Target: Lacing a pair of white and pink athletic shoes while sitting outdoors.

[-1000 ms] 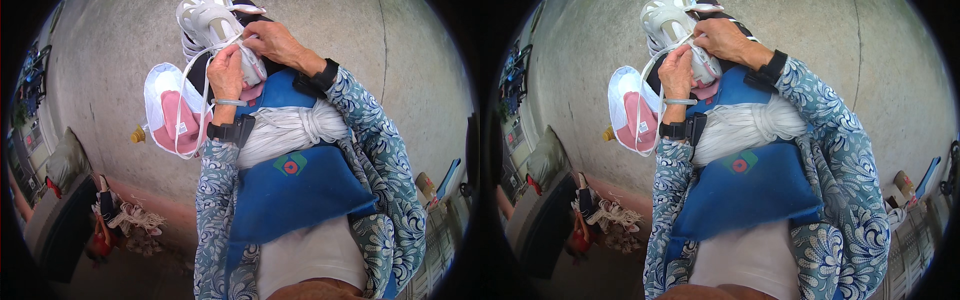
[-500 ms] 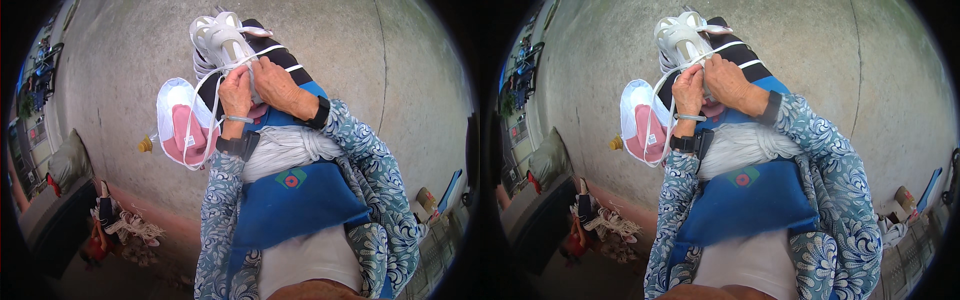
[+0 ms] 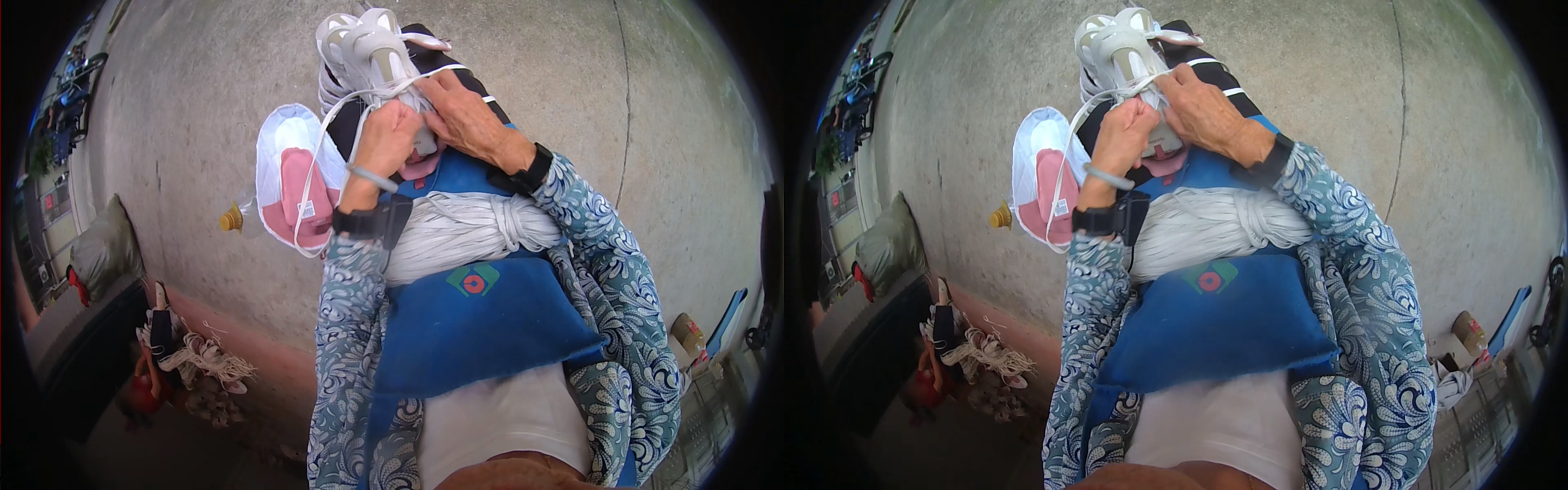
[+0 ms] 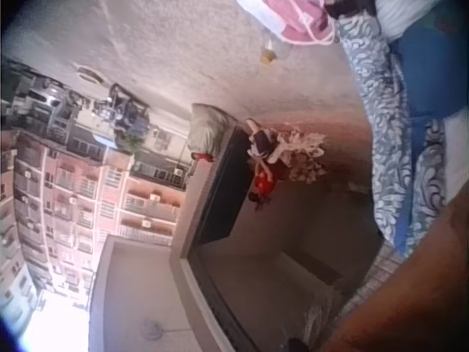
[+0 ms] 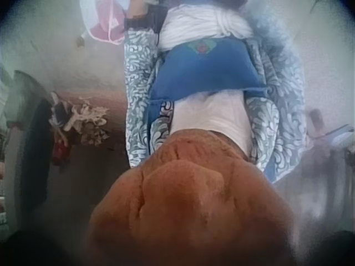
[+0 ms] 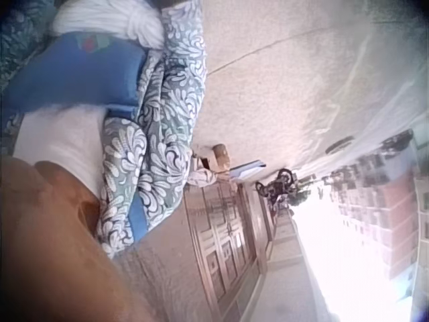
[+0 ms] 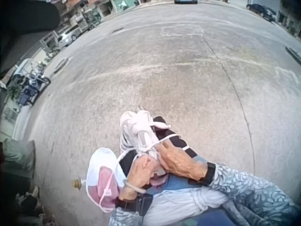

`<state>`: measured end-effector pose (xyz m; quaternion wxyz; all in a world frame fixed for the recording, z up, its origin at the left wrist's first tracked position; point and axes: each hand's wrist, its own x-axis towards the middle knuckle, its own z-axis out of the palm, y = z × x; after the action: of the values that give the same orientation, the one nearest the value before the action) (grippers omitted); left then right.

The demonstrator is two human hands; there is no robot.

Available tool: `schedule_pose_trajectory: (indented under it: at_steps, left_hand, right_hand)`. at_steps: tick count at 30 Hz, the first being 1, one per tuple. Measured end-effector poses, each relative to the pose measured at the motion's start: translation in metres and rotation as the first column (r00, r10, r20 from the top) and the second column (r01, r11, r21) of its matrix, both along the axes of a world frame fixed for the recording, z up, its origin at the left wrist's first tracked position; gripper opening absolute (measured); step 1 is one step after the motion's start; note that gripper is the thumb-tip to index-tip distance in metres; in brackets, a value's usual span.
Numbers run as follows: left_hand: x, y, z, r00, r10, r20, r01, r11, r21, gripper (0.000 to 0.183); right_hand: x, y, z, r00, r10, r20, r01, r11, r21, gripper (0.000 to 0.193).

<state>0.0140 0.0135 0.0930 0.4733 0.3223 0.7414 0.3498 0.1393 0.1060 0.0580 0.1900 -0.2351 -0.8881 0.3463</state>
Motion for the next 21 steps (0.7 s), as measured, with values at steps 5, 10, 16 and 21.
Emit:
schedule_pose_trajectory:
  at_steps: [5, 10, 16, 21]
  left_hand:
    - [0.025, -0.051, 0.057, 0.764, -0.230, 0.602, 0.084, 0.962, 0.261, 0.017]
    - [0.040, -0.064, 0.076, 0.596, -0.429, 0.678, 0.348, 0.900, 0.263, 0.023]
    - [0.016, -0.054, -0.023, 0.558, 0.171, 0.812, -0.367, 0.929, 0.057, 0.055]
    - [0.025, 0.005, -0.048, 0.099, 0.077, 0.992, -0.648, 0.762, 0.006, 0.032]
  right_hand:
    - [0.012, -0.010, 0.023, 0.948, 0.312, -0.065, -0.275, 0.904, 0.328, 0.048]
    - [0.018, -0.009, 0.036, 0.890, 0.437, -0.133, -0.442, 0.897, -0.008, 0.024]
    - [0.078, -0.027, 0.136, 0.656, 0.487, -0.576, -0.743, 0.280, -0.608, 0.038]
    - [0.104, -0.039, 0.212, -0.021, 0.620, -0.784, -0.984, -0.149, -0.092, 0.019]
